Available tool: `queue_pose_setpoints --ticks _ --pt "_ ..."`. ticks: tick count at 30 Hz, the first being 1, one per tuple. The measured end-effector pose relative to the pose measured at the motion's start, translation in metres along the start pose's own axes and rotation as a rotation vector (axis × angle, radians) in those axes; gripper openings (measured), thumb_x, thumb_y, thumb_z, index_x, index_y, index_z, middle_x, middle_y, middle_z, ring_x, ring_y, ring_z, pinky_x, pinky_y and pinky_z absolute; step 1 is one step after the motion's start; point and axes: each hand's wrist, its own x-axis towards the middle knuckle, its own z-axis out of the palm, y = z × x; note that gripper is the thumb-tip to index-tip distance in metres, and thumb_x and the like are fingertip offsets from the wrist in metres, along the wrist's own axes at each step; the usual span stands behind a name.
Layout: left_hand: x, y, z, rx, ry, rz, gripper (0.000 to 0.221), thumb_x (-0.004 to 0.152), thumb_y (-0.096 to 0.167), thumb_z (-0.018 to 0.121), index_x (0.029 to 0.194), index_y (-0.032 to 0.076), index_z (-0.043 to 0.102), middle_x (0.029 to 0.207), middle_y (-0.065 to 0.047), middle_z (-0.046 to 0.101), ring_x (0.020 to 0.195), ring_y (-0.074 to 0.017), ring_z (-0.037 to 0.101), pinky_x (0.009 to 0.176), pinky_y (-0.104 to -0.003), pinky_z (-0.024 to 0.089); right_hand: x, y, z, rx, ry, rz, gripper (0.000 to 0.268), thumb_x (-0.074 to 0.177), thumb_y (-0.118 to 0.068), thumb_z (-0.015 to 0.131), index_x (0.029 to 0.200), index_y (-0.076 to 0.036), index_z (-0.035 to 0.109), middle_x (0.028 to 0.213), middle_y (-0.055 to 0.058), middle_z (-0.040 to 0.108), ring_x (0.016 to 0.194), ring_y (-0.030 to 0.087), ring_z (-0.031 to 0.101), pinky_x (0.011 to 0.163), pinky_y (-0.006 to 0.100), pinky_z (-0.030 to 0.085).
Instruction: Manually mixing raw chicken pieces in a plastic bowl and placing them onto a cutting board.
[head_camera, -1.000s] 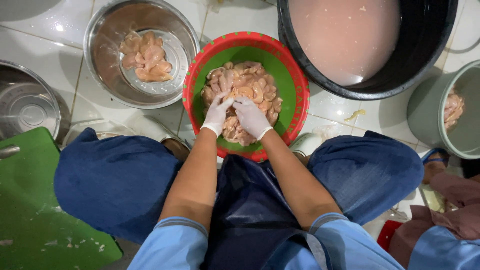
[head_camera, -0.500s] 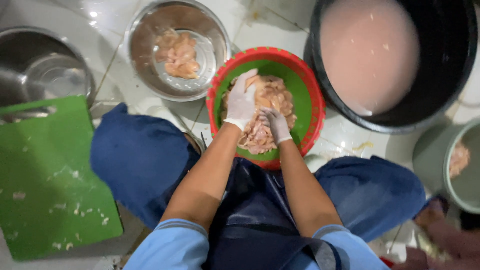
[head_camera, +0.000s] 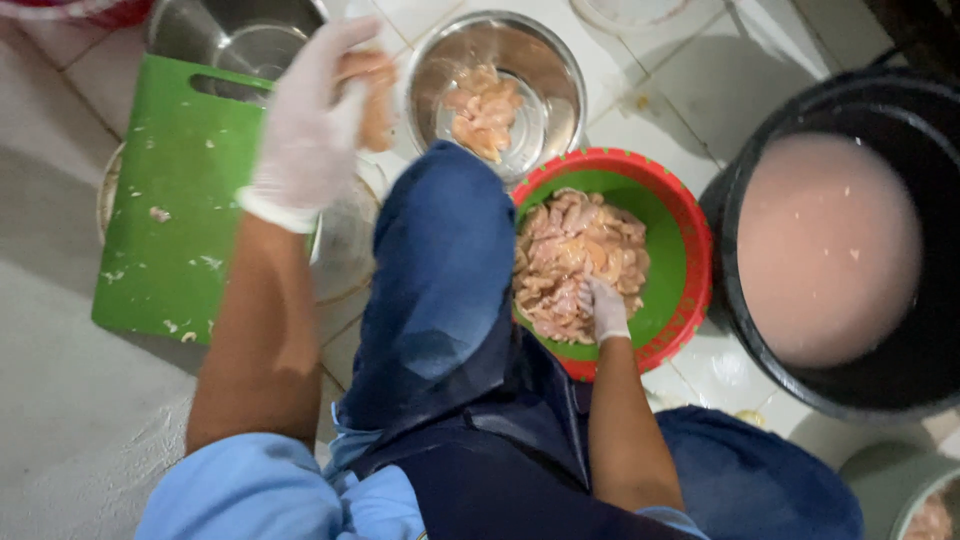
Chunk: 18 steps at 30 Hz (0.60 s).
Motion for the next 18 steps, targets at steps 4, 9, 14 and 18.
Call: queue_pose_setpoints --ticks 4,9,14,18 --pt "-0.03 -0.024 -0.065 0.321 -0.19 -0.379 0.05 0.084 -0.001 0.04 0.131 0.002 0.055 0.118 -0.018 0.065 0.104 -0.0291 0.061 0.09 -0.039 0.046 -0.013 0.003 -0.003 -0.167 -0.031 0.085 0.031 0.092 -0.02 0.052 0.117 -0.014 0.069 0.089 -0.001 0.065 0.069 0.006 0.058 0.054 0.016 0.045" --pt "-0.048 -0.028 -0.1 0.477 -0.433 -0.931 0.051 0.088 0.008 0.041 0.136 0.016 0.057 0.109 -0.009 0.068 0.085 -0.026 0.062 0.072 -0.039 0.046 -0.008 0.013 -0.011 -0.207 0.023 0.074 0.028 0.091 -0.022 0.058 0.114 -0.012 0.069 0.093 0.004 0.067 0.075 0.012 0.061 0.064 0.022 0.05" --pt "-0.056 -0.055 -0.107 0.923 -0.397 -0.921 0.042 0.103 0.024 0.048 0.143 0.011 0.05 0.138 -0.027 0.047 0.123 -0.0433 0.049 0.099 -0.061 0.043 0.036 0.049 -0.047 -0.987 0.088 -0.315 0.041 0.084 -0.023 0.058 0.121 -0.01 0.07 0.12 0.012 0.07 0.113 0.027 0.063 0.103 0.034 0.043" --pt "-0.046 -0.051 -0.092 0.937 -0.279 -0.616 0.049 0.1 0.024 0.05 0.144 0.003 0.049 0.137 -0.028 0.045 0.12 -0.0459 0.046 0.092 -0.063 0.041 0.029 0.043 -0.039 -1.263 0.236 -0.526 0.066 0.078 -0.048 0.064 0.134 -0.013 0.062 0.123 0.023 0.062 0.117 0.038 0.056 0.107 0.04 0.039"
